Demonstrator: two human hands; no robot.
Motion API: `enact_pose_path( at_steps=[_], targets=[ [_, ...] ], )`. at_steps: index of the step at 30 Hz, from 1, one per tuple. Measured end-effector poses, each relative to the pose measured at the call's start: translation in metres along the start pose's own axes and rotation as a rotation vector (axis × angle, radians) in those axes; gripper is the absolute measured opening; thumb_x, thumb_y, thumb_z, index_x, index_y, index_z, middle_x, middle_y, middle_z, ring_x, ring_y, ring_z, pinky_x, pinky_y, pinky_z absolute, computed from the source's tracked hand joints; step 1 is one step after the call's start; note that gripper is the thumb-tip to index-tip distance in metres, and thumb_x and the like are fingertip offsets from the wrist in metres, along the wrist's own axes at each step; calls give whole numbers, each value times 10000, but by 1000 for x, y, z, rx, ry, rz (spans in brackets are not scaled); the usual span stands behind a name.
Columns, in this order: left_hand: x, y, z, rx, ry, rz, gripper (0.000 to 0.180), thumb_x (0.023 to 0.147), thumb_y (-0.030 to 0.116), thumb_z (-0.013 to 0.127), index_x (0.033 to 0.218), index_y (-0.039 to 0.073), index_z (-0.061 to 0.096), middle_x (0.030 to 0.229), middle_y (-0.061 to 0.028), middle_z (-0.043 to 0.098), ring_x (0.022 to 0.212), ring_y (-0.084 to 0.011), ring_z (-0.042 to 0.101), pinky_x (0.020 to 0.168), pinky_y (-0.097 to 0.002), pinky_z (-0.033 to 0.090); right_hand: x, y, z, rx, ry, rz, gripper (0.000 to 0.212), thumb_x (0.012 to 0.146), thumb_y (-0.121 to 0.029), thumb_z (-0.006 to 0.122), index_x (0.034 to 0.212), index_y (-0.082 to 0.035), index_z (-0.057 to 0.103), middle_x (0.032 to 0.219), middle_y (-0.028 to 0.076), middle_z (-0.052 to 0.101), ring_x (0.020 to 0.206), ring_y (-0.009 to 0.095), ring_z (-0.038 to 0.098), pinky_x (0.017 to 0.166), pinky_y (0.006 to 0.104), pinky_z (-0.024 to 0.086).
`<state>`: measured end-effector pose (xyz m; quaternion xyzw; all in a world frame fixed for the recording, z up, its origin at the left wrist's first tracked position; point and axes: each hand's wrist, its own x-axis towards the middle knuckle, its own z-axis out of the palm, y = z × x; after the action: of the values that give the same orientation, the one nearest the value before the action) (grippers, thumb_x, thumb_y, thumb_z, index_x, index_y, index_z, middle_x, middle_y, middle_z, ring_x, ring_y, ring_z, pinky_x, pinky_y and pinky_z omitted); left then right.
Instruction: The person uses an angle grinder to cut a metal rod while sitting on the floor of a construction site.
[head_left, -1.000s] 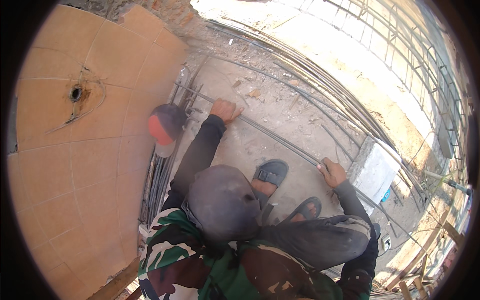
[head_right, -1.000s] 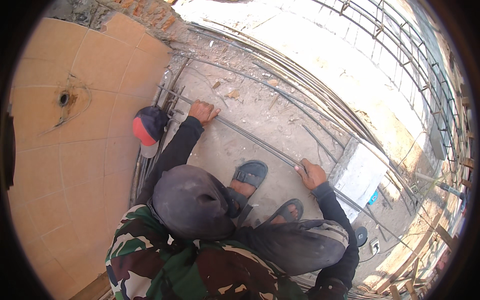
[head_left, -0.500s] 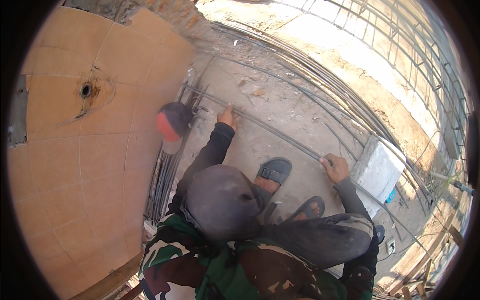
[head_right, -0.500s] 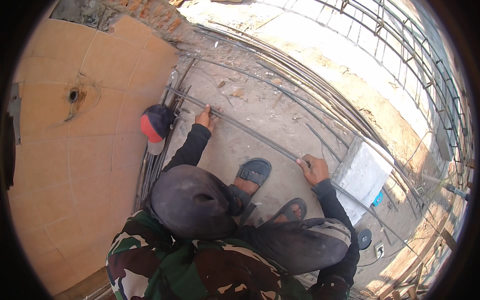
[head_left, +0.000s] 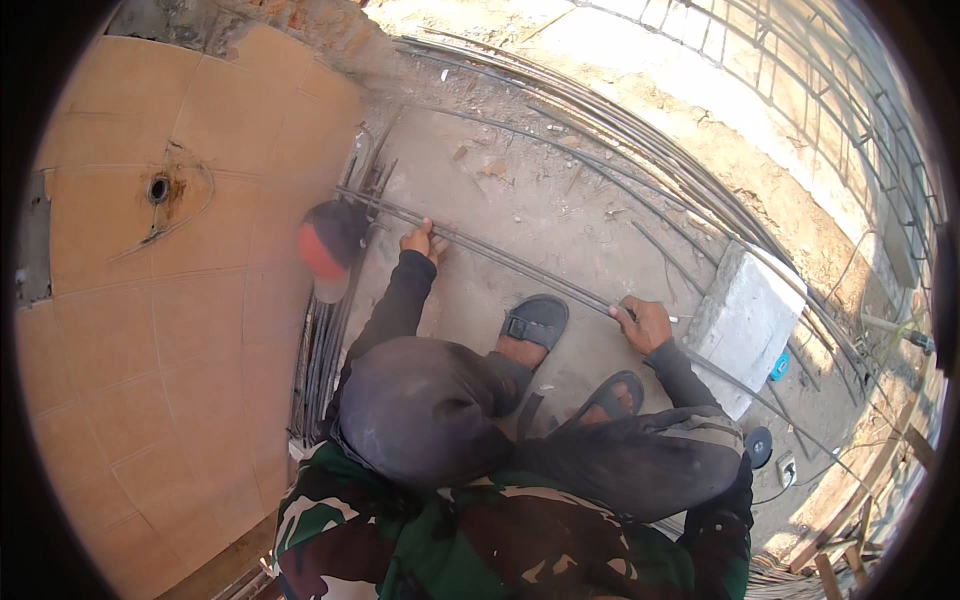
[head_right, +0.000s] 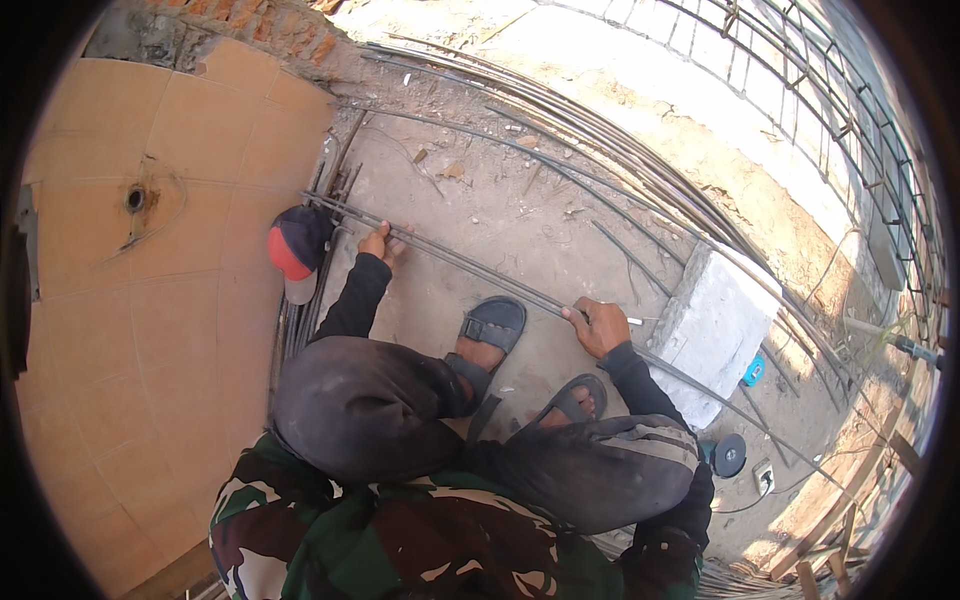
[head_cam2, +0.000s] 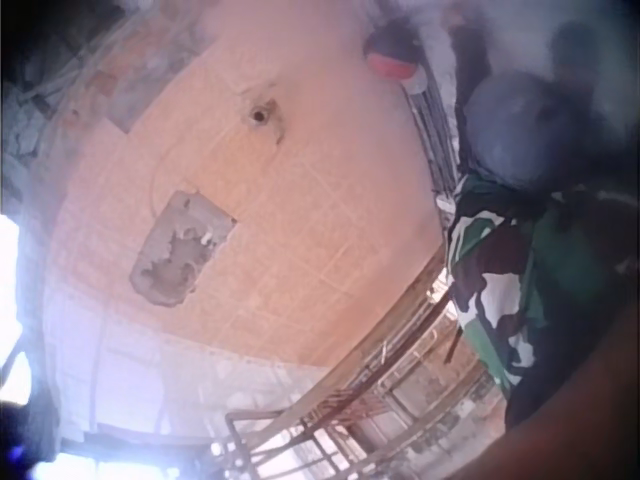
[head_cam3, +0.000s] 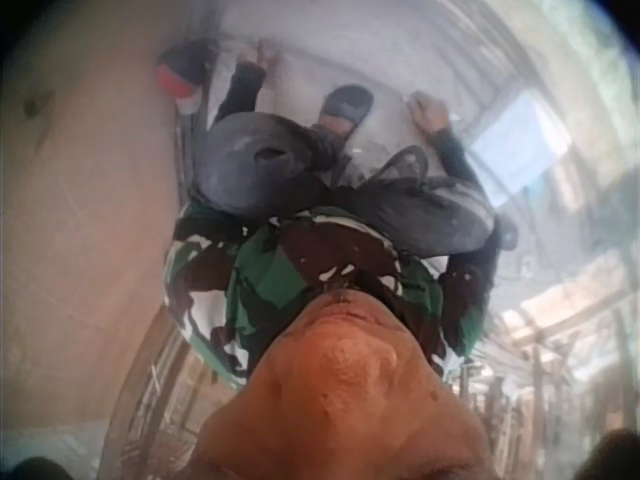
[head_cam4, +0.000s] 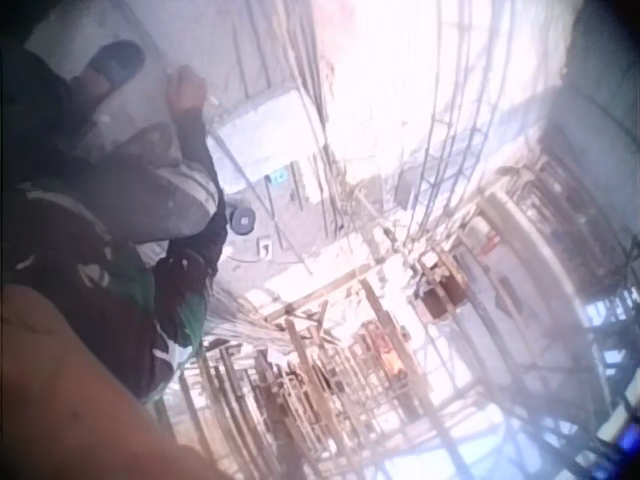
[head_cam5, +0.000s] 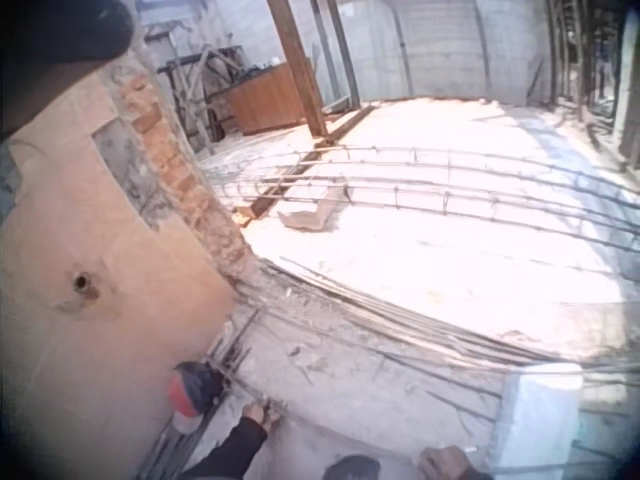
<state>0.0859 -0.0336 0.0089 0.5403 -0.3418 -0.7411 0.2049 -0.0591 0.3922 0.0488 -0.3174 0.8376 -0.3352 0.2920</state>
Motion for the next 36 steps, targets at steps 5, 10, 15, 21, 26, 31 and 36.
enact_pose_path(
  at_steps=[5, 10, 15, 21, 26, 31, 36],
  targets=[
    [-20, 7, -8, 227, 82, -7, 216, 987, 117, 448, 1058, -87, 448, 1026, -298, 632, 872, -425, 690, 705, -475, 605, -5, -14, -7, -123, 43, 43, 376, 889, -402, 621, 836, -35, 684, 671, 194, 626, 682, 403, 626, 616, 462, 470],
    [-49, 24, -17, 138, -51, 31, 221, 994, 160, 477, 1040, -56, 471, 1006, -292, 640, 866, -412, 693, 666, -447, 605, -10, -8, -18, -5, 116, -97, 390, 873, -428, 639, 923, -43, 677, 912, 177, 664, 855, 369, 637, 731, 435, 489],
    [-79, 70, 28, 192, -194, 140, 240, 988, 234, 533, 1055, 7, 496, 1057, -268, 620, 987, -426, 648, 834, -504, 553, -32, -39, -72, -23, -13, -419, 427, 850, -420, 679, 1067, -57, 621, 1040, 156, 632, 967, 338, 620, 808, 422, 488],
    [-58, 126, 43, 151, -261, 157, 248, 972, 277, 575, 1015, 33, 565, 1131, -217, 646, 1059, -373, 641, 885, -483, 562, -34, -53, -90, -73, -202, -245, 293, 875, -169, 639, 1130, -90, 519, 930, 170, 648, 840, 388, 626, 703, 485, 466],
    [-7, 125, 108, 275, -446, 94, 191, 983, 192, 534, 1013, 4, 544, 1110, -243, 647, 1008, -369, 665, 872, -457, 585, -30, -24, -110, -238, 159, -284, 243, 878, -200, 634, 1071, -83, 543, 886, 159, 642, 790, 368, 646, 645, 469, 498],
    [7, 61, 176, 532, -386, 35, 217, 977, 148, 493, 1088, -38, 492, 1066, -264, 647, 924, -366, 693, 737, -417, 622, -8, 22, -134, -605, 163, -164, 229, 863, -121, 612, 1074, -77, 534, 845, 104, 592, 767, 299, 652, 577, 411, 528],
    [30, 13, 184, 653, -396, -65, 230, 994, 172, 454, 1083, -39, 473, 1121, -274, 618, 974, -384, 675, 800, -428, 603, 11, 50, -149, -820, 162, -213, 279, 818, -73, 620, 1084, -100, 540, 889, 74, 593, 859, 252, 626, 662, 400, 535]
  ],
)
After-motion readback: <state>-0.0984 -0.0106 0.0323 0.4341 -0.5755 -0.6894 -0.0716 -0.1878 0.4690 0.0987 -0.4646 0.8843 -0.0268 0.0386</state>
